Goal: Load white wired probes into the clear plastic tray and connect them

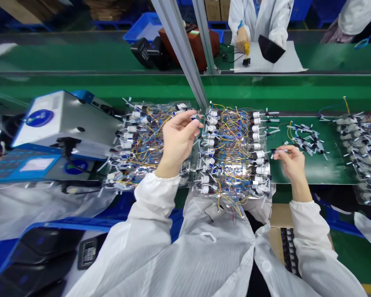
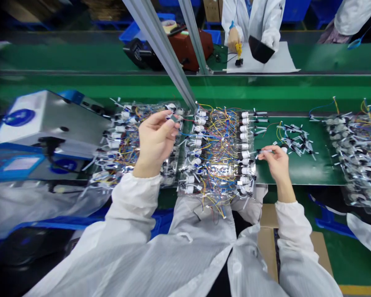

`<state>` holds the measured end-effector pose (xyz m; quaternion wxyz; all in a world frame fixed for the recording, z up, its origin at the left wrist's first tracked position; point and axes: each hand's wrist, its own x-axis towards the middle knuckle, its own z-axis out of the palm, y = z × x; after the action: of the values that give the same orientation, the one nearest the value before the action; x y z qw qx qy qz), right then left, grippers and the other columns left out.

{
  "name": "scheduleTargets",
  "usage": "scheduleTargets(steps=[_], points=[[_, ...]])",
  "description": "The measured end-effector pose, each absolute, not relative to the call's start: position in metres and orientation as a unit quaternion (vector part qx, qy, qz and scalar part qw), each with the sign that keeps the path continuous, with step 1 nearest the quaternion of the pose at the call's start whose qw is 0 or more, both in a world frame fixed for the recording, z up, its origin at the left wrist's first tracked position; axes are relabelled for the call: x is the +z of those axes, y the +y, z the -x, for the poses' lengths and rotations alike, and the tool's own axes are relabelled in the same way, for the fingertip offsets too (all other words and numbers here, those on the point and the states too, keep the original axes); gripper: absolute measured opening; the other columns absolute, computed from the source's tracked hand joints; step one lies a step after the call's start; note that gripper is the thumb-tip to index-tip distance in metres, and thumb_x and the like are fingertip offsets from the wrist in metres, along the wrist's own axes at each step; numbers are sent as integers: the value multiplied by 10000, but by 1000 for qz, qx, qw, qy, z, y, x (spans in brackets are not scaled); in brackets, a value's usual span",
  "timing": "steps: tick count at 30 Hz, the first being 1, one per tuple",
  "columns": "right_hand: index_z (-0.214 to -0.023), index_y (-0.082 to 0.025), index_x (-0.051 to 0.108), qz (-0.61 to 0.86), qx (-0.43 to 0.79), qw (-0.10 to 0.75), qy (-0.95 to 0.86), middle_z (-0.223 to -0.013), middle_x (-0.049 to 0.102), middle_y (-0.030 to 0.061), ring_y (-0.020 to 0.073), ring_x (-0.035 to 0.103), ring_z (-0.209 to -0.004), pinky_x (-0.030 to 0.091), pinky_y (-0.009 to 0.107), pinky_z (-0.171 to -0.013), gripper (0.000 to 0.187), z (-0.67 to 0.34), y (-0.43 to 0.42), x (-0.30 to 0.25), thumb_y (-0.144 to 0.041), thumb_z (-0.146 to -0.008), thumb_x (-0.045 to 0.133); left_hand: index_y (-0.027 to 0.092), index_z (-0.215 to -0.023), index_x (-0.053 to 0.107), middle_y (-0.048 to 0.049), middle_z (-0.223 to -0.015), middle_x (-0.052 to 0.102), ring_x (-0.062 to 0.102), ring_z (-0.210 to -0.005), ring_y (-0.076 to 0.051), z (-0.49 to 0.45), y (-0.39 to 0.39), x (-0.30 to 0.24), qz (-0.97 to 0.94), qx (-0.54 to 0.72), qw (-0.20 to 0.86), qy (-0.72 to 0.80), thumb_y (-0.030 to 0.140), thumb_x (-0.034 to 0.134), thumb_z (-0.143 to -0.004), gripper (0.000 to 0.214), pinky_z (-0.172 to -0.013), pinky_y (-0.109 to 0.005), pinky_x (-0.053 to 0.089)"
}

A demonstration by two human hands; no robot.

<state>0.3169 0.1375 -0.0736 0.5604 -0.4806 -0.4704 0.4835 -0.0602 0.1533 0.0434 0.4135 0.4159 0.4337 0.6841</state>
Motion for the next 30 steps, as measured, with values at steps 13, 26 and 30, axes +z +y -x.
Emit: scheduleTargets(steps=[13,26,30], points=[[-933,-219,703,515,356,566,-535,-884,738,34,209,734,-858,613,394,-840,235,-312,145,-71,-329,-785,850,249,-1041,810,-27,-917,760,705,-720,-121,7,168,53,-513,648,397,399,382,857,-821,261,-673,-261,575],[-935,-217,713,435,466,553,-537,-902,733,26,161,680,-779,585,310,-730,190,-247,158,-51,-300,-816,836,182,-1029,816,-100,-1066,791,723,-935,-171,-51,162,-19,-589,451,513,431,358,842,-828,269,-871,-334,594],[-949,-224,734,423,485,557,-524,-905,758,24,158,702,-803,574,302,-765,171,-242,157,-51,-275,-825,840,189,-1032,822,-92,-1065,788,726,-938,-165,-51,162,-27,-589,465,517,411,349,847,-831,258,-868,-323,596]])
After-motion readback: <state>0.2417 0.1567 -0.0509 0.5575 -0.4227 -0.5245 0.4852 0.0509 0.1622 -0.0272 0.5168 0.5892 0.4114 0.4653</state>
